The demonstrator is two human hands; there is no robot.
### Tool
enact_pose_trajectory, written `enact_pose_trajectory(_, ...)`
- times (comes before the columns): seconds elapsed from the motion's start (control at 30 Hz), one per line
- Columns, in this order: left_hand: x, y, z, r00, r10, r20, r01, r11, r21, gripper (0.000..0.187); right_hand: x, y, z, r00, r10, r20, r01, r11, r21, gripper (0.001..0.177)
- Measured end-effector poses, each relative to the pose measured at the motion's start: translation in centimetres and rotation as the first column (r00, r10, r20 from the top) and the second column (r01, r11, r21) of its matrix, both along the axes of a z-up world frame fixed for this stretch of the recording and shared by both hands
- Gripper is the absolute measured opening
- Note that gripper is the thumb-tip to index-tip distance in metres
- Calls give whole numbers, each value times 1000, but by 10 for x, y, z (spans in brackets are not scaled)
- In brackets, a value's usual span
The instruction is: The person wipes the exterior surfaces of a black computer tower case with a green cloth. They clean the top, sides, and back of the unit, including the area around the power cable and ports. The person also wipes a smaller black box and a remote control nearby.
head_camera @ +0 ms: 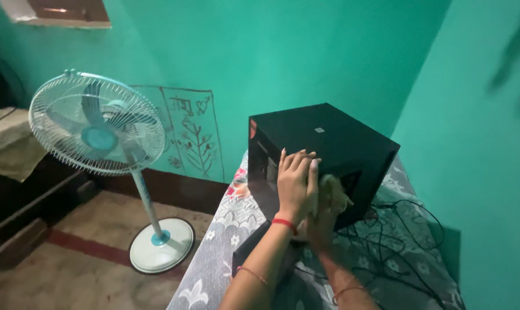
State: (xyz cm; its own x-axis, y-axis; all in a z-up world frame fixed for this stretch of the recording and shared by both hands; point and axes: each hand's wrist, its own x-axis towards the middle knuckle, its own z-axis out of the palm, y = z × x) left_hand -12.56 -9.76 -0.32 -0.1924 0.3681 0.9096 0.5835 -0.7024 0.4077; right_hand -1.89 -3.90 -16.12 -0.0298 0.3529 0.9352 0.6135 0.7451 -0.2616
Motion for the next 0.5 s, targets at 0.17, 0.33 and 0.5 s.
enact_pose_trajectory(0.17,5,2,-3,999,0,51,-2,999,33,21,16,11,-62,979,-51,197,92,975,-202,69)
enact_pose_trajectory(0.33,8,3,-2,996,14,85,-20,998,62,22,12,-2,-43,989,-64,133,60,998,34,65)
enact_pose_trajectory(0.5,9,3,-4,996,21,91,-27,997,76,22,7,-19,-40,993,-51,110,46,998,46,61)
